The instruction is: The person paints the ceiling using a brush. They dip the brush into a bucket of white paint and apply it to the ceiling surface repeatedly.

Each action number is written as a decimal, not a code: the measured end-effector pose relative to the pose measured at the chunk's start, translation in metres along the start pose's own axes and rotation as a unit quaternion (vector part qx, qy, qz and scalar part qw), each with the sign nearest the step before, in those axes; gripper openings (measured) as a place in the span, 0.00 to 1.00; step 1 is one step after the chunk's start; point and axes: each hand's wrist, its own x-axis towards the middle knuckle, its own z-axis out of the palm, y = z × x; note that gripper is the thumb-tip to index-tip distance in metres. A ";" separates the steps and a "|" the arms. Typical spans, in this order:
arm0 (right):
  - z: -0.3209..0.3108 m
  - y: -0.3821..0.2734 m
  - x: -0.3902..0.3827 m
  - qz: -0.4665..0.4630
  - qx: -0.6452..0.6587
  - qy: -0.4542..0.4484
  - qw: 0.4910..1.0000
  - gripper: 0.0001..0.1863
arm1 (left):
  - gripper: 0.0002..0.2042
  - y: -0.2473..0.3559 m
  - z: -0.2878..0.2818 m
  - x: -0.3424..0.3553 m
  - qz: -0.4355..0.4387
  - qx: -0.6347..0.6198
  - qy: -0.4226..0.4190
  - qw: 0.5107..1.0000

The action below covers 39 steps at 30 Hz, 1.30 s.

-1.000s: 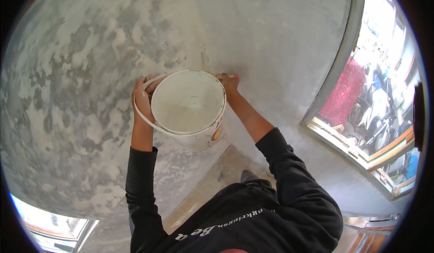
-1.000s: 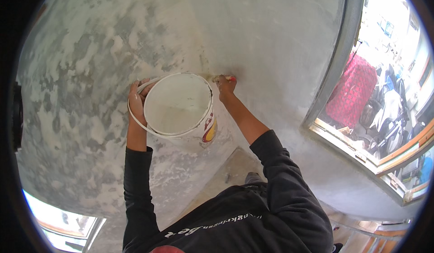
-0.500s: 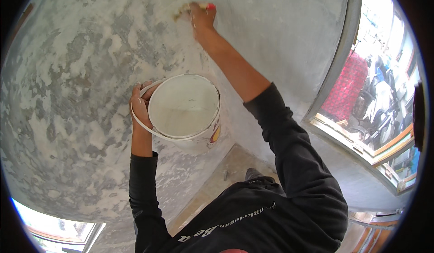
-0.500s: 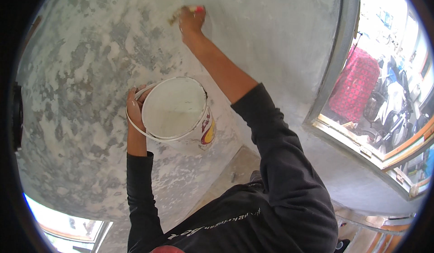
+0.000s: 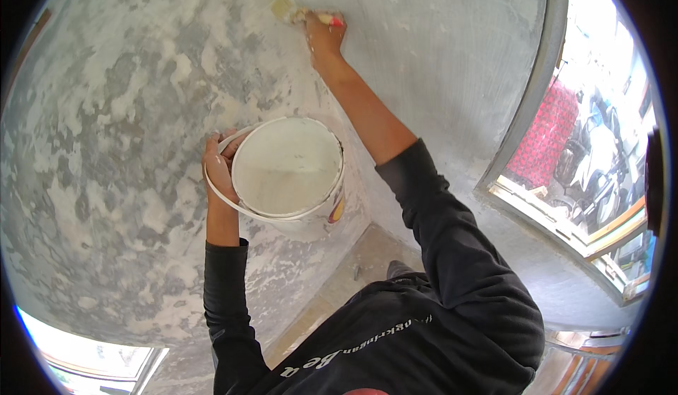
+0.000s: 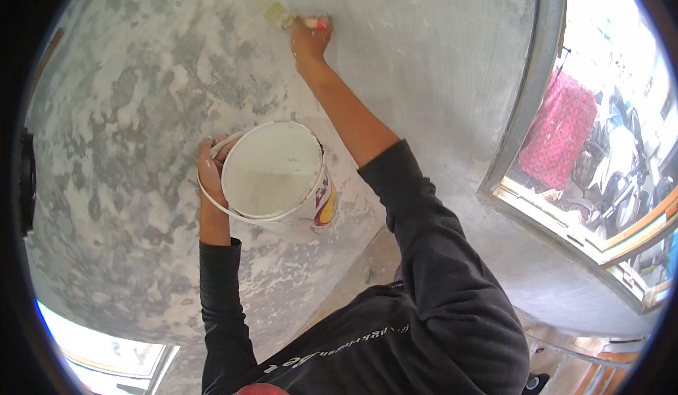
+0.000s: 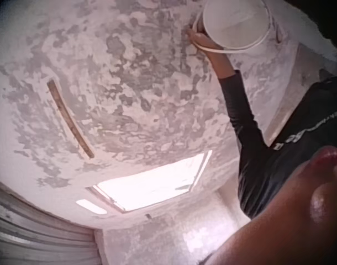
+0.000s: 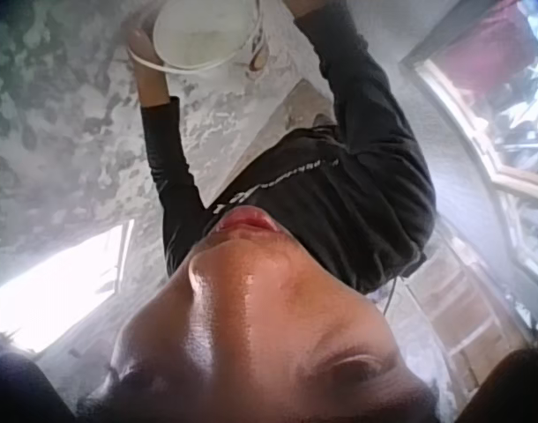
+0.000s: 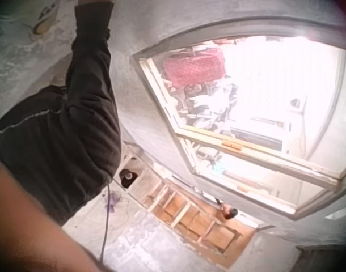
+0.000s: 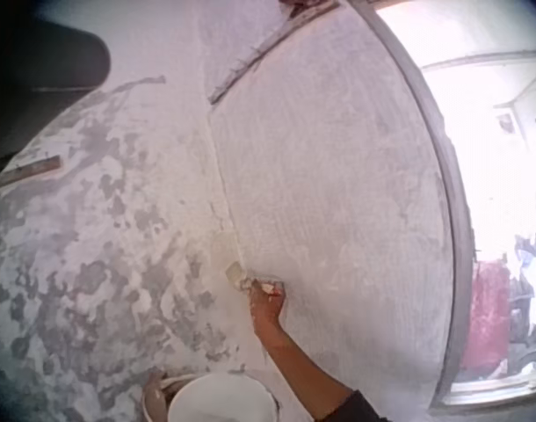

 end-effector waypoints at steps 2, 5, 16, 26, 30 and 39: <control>-0.020 0.012 -0.017 0.029 0.003 0.011 1.000 0.09 | 0.22 -0.003 -0.003 0.002 -0.002 -0.008 0.003 1.000; -0.055 0.034 -0.032 0.036 -0.009 0.046 0.998 0.11 | 0.22 -0.006 0.003 0.002 0.000 0.011 0.005 1.000; -0.162 0.087 -0.089 0.050 -0.255 0.196 0.945 0.10 | 0.22 -0.022 -0.001 0.010 -0.022 0.000 -0.021 1.000; -0.036 0.033 -0.031 0.016 0.010 0.050 0.999 0.15 | 0.21 -0.017 -0.013 -0.003 -0.018 -0.003 0.012 1.000; 0.000 0.004 0.011 -0.172 -0.030 -0.023 0.984 0.11 | 0.21 -0.017 -0.013 -0.005 -0.008 -0.010 0.015 1.000; -0.065 0.045 -0.013 -0.292 -0.270 -0.020 0.917 0.13 | 0.20 -0.022 -0.022 -0.002 -0.015 -0.023 0.016 0.999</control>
